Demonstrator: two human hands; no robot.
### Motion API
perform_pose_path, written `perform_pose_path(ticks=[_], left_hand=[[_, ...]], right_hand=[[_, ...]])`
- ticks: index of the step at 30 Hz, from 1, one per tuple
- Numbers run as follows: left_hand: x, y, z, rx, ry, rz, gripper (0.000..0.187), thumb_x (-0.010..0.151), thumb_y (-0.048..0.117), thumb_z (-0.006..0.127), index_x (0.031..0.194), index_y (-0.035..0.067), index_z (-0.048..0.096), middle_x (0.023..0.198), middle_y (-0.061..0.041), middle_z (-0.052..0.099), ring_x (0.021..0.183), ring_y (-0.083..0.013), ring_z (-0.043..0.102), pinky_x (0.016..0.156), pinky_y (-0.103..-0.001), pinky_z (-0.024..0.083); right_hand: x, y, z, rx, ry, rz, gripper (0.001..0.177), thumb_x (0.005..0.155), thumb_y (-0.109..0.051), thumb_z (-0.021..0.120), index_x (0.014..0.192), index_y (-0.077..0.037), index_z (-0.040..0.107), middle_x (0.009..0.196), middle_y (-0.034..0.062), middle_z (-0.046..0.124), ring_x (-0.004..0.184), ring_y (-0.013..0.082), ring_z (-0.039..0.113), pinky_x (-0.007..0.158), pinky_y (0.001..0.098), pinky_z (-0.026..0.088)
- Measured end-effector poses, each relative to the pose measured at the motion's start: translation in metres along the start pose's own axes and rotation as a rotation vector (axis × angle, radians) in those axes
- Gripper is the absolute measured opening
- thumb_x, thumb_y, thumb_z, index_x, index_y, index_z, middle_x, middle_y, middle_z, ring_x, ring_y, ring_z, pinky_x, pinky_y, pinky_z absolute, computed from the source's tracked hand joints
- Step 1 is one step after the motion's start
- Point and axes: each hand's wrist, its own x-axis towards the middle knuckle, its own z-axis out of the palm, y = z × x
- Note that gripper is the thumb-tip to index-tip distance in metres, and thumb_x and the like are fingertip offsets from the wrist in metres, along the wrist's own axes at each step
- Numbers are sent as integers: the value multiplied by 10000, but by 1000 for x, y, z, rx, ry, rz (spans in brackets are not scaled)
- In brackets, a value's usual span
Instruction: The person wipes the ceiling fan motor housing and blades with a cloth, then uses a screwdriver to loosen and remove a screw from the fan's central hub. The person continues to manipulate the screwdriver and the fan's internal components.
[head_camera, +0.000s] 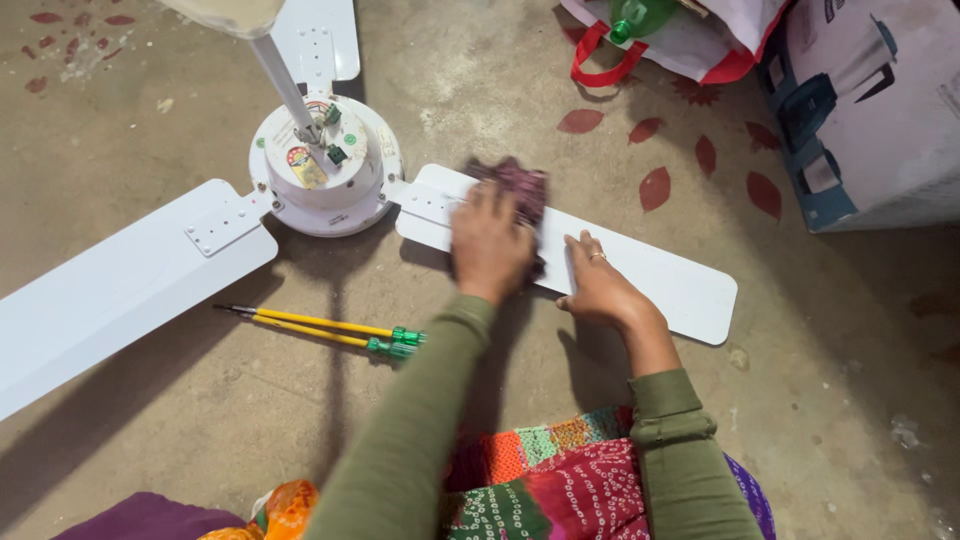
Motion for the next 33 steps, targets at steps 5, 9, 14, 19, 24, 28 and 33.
perform_pose_path(ticks=[5,9,14,19,24,28,33], left_hand=[[-30,57,13,-180,91,117,555,801,350,705,1311,140,649,1446,-205,537,1369,-420,461,1126,-581,350],[-7,-21,9,-107,-60,150,528,835,386,750,1276,113,651,1465,-218,525,1356,-430,485,1122,-545,375],[28,-136,-22,184,-44,115,449,995,432,683,1293,100,632,1498,-226,533,1400,-417,460,1158,-514,346],[26,-105,-17,260,-112,-102,372,960,418,654,1202,135,643,1493,-183,520,1436,-410,407,1182,-516,309],[11,-39,5,155,-54,-23,483,897,405,699,1272,105,640,1481,-210,501,1411,-381,420,1143,-551,310],[-12,28,22,-69,21,82,521,825,362,741,1269,107,645,1464,-193,535,1393,-382,449,1129,-563,322],[-27,80,39,-175,103,208,542,823,330,755,1292,82,643,1449,-198,557,1369,-404,494,1138,-513,382]], right_hand=[[8,26,13,42,134,-98,999,810,-132,728,1646,37,209,1683,305,252,1595,392,236,1302,411,235],[-5,10,2,57,44,-52,1232,664,-266,909,1599,-94,124,1683,209,94,1572,324,108,1266,377,183],[-23,-19,-18,57,-26,73,1207,702,-323,882,1621,-247,104,1723,101,21,1589,271,55,1261,396,163],[-22,-22,-19,-11,-41,49,1214,717,-339,887,1625,-213,91,1713,146,8,1589,297,50,1269,392,162],[-11,-11,-11,2,-24,6,1210,726,-293,884,1615,-120,81,1694,192,31,1575,323,59,1262,400,171],[-1,5,-4,106,41,-7,1123,733,-181,817,1603,-22,126,1636,271,241,1524,368,257,1235,400,281],[-4,31,-7,283,249,-48,865,844,-103,640,1602,17,242,1578,324,404,1492,411,390,1209,411,354]])
